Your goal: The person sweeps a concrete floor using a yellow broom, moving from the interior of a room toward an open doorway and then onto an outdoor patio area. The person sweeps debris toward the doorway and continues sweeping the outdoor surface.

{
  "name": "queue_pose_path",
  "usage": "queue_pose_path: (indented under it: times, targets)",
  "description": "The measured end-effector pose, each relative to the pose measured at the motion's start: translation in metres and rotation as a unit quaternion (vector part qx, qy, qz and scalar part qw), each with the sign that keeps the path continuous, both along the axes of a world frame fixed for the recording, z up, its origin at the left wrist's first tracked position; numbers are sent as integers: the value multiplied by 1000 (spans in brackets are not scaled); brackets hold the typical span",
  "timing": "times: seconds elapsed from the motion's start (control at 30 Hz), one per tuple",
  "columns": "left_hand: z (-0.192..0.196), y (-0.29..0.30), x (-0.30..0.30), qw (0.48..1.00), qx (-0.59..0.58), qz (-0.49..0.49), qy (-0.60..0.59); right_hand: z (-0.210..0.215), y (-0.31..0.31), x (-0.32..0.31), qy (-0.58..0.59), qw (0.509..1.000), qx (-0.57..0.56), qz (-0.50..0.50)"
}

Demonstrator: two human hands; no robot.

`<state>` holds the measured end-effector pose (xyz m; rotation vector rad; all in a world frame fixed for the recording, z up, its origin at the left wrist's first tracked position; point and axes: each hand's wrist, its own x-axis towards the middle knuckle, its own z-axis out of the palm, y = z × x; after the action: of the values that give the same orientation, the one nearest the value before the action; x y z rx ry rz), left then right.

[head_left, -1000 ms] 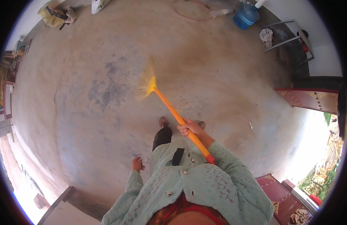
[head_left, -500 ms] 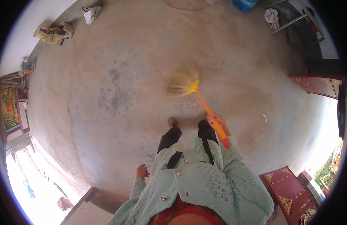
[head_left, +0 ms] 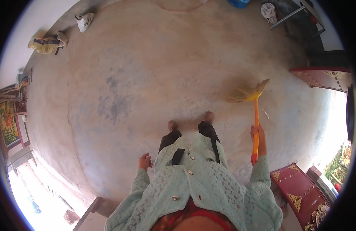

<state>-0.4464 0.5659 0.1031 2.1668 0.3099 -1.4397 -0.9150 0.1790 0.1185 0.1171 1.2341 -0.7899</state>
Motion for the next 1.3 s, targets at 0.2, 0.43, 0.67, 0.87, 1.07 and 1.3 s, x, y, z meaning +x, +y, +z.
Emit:
queue_pose_path:
  times: [0.2, 0.43, 0.67, 0.87, 1.07, 1.3]
  targets:
    - [-3, 1, -11, 1000, 2, -19, 6, 48, 39, 52, -90, 992, -27, 83]
    - [6, 21, -10, 999, -15, -24, -20, 11, 36, 182, -356, 909, -19, 215]
    - [31, 36, -25, 999, 28, 1, -38, -113, -2, 340, -322, 905, -12, 277]
    - [39, 50, -35, 999, 43, 4, -32, -147, -44, 251, -210, 962, -47, 169]
    - [16, 18, -29, 997, 20, -74, -28, -145, -65, 69, -159, 984, -37, 64]
    - [0, -11, -16, 999, -20, -25, -12, -35, -52, 1, -56, 996, -69, 2]
